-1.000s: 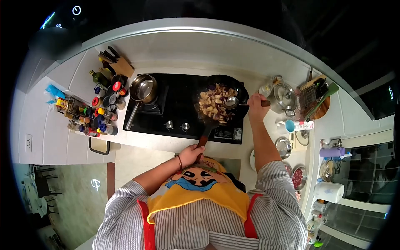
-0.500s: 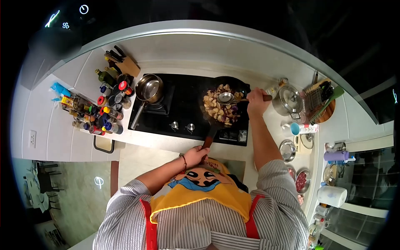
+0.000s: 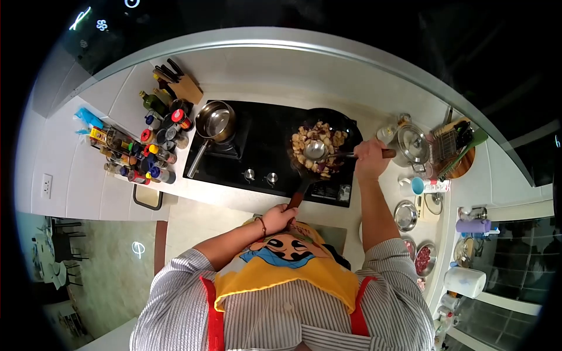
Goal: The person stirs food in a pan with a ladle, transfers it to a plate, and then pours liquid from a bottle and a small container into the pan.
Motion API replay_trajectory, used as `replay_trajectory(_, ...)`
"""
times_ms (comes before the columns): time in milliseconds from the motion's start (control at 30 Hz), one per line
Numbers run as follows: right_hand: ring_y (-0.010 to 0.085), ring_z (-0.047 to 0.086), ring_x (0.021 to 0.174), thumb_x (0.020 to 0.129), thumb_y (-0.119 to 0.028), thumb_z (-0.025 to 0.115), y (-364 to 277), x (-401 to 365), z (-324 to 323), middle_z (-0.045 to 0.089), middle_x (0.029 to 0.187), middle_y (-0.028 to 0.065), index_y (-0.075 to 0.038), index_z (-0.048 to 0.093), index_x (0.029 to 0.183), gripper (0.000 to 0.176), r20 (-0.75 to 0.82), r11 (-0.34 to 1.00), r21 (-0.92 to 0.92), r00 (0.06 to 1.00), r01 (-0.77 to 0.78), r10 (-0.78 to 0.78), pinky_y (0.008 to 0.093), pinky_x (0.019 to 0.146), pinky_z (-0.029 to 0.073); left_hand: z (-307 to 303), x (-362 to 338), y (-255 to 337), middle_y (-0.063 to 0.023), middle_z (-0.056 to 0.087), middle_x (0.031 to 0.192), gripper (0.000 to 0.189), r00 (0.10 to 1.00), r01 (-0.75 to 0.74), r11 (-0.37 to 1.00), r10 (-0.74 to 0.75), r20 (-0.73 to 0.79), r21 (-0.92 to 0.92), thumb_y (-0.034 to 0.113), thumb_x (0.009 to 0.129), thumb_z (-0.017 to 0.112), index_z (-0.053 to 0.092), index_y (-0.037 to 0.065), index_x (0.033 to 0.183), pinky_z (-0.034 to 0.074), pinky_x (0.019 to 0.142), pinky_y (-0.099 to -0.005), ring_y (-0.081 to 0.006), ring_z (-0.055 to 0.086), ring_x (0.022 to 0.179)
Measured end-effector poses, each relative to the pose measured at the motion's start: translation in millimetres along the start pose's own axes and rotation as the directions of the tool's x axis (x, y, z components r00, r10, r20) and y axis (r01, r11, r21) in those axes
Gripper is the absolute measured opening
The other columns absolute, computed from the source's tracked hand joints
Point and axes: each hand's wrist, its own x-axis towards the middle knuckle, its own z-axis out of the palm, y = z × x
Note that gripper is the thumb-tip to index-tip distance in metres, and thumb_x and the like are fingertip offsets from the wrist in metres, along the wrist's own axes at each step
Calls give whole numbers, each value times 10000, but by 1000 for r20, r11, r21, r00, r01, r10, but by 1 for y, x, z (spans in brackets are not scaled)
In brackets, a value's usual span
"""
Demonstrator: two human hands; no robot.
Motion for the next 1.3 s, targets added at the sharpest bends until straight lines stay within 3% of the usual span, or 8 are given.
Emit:
replay_trajectory(200,116,359,524,987,-5,551,17,-18,-10,375,597,-8,-110,402,695,345,89,966,-255,996,40,-17,323,530,326,0,3,-8,-60,650,818,319,1000,7,999,-7,3,-43,326,1025,617,597,12,1072,526,696,-293,-152,625,730)
replay_trajectory(367,125,404,531,971,-3,573,-21,-13,-5,413,627,-5,-91,470,764,248,-49,992,-115,997,48,-54,324,516,343,-3,7,-6,-57,647,832,311,1000,-18,997,18,5,-79,324,1027,614,602,21,1096,528,711,-297,-153,623,738)
replay_trajectory(533,119,405,530,968,-9,594,-32,-20,6,411,605,-3,-97,428,702,325,-48,955,-296,999,-18,4,308,506,325,-2,3,-10,-56,645,829,296,1000,-2,994,4,18,-112,316,1032,607,605,26,1089,529,714,-297,-156,623,732)
replay_trajectory(600,102,388,542,970,-19,601,-12,-21,-6,398,601,-11,-103,375,656,396,42,878,-477,999,43,-26,305,509,315,-1,5,-9,-56,644,827,293,1000,-9,994,10,13,-113,314,1033,605,604,26,1087,529,712,-298,-157,623,731)
replay_trajectory(733,98,373,541,970,-31,607,-2,-14,-8,393,605,-14,-96,371,664,391,140,825,-550,988,128,-60,302,518,321,-2,3,-9,-57,643,820,289,999,-12,991,17,33,-134,312,1034,604,605,27,1083,525,705,-294,-158,623,728)
replay_trajectory(1000,122,374,520,968,-42,573,7,18,-22,384,581,8,-83,422,694,316,52,958,-256,991,131,-122,322,548,362,2,-2,-3,-56,638,791,292,999,-11,993,15,29,-118,320,1035,601,603,30,1069,522,692,-289,-160,619,703)
replay_trajectory(1067,115,366,526,934,-30,626,17,16,-30,387,610,-2,-110,341,637,419,-79,983,-171,993,73,-87,311,526,339,3,-3,-3,-54,638,794,291,1000,3,990,-2,4,-143,321,1034,599,602,31,1065,520,681,-287,-158,617,694)
replay_trajectory(1300,142,379,515,963,-79,581,-4,18,-18,388,587,11,-94,415,688,322,-96,961,-262,989,83,-111,343,547,362,1,0,-1,-55,643,793,286,1000,3,994,-3,1,-112,316,1032,597,601,31,1058,515,666,-282,-154,618,681)
